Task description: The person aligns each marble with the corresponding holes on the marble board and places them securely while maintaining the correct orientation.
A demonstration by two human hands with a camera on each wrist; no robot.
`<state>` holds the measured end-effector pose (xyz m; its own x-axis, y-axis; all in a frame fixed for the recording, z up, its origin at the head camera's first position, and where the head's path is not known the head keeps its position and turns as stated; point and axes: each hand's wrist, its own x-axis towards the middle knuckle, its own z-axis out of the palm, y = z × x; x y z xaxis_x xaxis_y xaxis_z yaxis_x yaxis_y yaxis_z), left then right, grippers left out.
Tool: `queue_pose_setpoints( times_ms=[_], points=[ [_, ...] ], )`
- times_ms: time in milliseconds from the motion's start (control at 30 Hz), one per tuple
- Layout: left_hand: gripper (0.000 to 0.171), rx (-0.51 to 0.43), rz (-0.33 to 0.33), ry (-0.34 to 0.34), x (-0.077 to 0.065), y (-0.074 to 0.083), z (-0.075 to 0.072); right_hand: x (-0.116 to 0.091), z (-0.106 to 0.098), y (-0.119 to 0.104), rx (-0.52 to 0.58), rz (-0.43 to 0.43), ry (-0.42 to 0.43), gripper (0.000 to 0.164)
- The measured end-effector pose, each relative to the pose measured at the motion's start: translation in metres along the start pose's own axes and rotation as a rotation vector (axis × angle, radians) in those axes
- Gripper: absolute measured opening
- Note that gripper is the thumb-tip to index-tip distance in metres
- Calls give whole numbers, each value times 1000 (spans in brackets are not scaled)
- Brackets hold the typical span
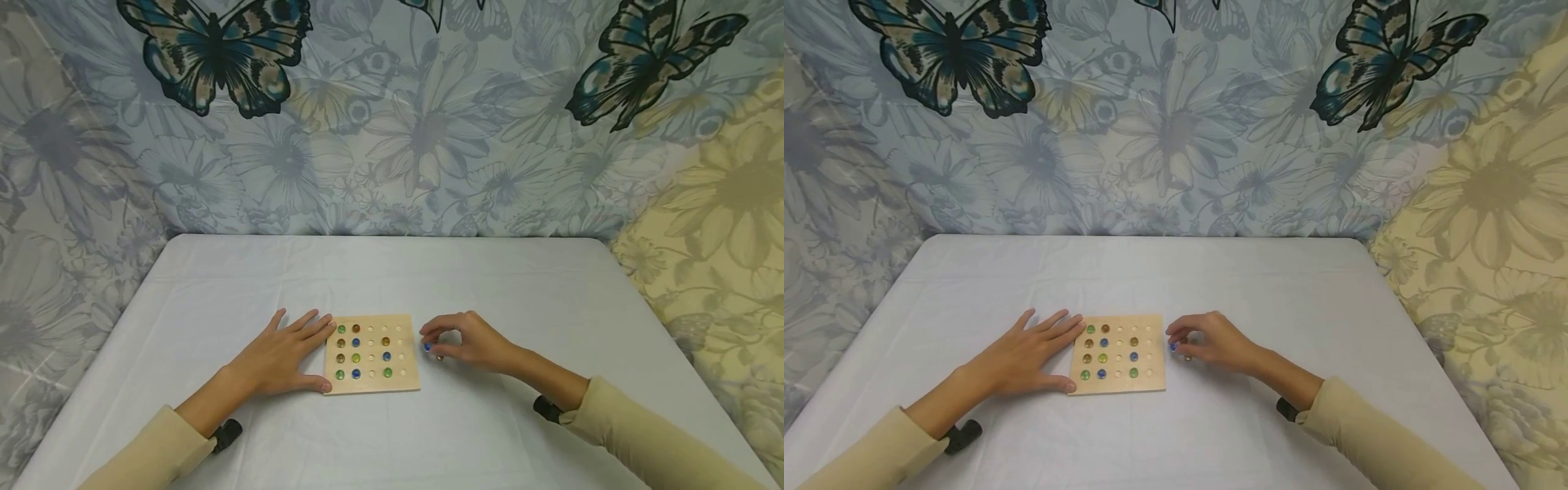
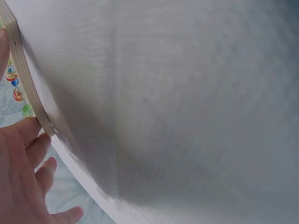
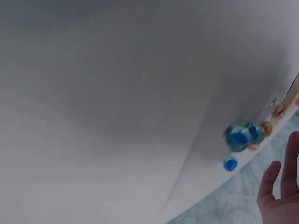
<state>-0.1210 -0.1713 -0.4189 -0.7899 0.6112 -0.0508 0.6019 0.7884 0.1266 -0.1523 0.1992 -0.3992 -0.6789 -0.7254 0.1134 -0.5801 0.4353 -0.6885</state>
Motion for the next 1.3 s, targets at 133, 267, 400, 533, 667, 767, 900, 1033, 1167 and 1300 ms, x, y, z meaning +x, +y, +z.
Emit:
queue_pose_setpoints(
  times_ms=[133, 267, 400, 533, 667, 767, 900, 1033, 1167, 1300],
  points=[
    [103, -7, 2, 0, 0, 0, 0, 7, 8, -6, 2, 7, -29, 30],
    [103, -6, -1, -3, 1, 0, -1, 13, 16, -11, 3, -3, -61, 28],
    [103, -13, -2, -7, 1, 0, -1, 17, 22, -14, 15, -7, -83, 28],
    [103, -14, -3, -9, 2, 0, -1, 20, 25, -16, 2, -8, -99, 29],
    [103, -5, -3, -12, 2, 0, -2, 21, 28, -18, -1, 8, -128, 29],
    [103, -5, -1, -12, 2, 1, -2, 22, 31, -18, -12, 20, -140, 29],
    [102, -3, 3, -7, 2, 1, -2, 21, 32, -17, -33, 17, -134, 29],
    [102, -7, 2, -7, 1, 1, -2, 21, 32, -17, -35, -1, -130, 30],
    [103, -13, -3, -11, 1, 0, -1, 19, 28, -18, -48, -1, -119, 29],
    [103, -15, -5, -12, 1, 0, -1, 14, 18, -16, -53, 9, -81, 31]
  ],
)
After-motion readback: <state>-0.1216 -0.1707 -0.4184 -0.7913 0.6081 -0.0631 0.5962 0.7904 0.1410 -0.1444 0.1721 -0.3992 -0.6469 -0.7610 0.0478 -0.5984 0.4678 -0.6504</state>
